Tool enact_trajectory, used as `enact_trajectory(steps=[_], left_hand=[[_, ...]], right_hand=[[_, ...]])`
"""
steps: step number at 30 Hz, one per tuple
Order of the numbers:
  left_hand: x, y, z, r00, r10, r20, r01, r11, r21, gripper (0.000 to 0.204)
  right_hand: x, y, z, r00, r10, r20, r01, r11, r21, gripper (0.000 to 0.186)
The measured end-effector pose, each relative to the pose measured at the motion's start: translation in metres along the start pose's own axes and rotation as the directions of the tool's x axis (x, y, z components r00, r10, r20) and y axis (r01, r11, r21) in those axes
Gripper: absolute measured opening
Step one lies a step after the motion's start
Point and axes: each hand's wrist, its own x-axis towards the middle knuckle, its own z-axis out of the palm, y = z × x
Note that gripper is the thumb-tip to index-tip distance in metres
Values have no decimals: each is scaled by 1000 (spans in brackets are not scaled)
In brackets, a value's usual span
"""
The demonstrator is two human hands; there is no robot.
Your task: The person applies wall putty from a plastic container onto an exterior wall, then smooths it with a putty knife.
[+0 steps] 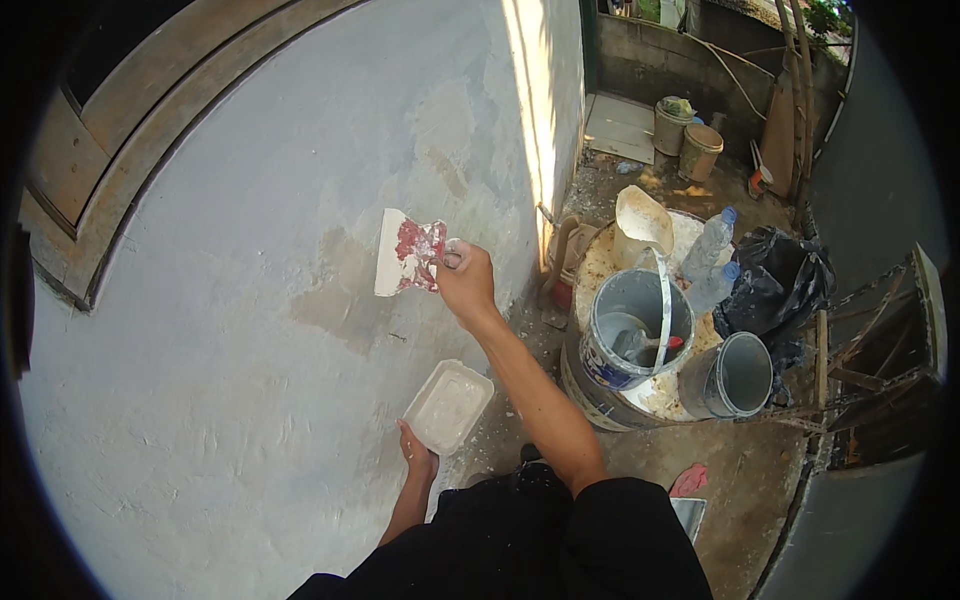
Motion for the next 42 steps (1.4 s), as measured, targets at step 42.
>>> enact_trajectory(steps=[42], left_hand=[[-6,43,71,630,723,283,-708,386,591,46]], right_hand=[[-107,21,-103,969,144,200,135,366,-921,19]])
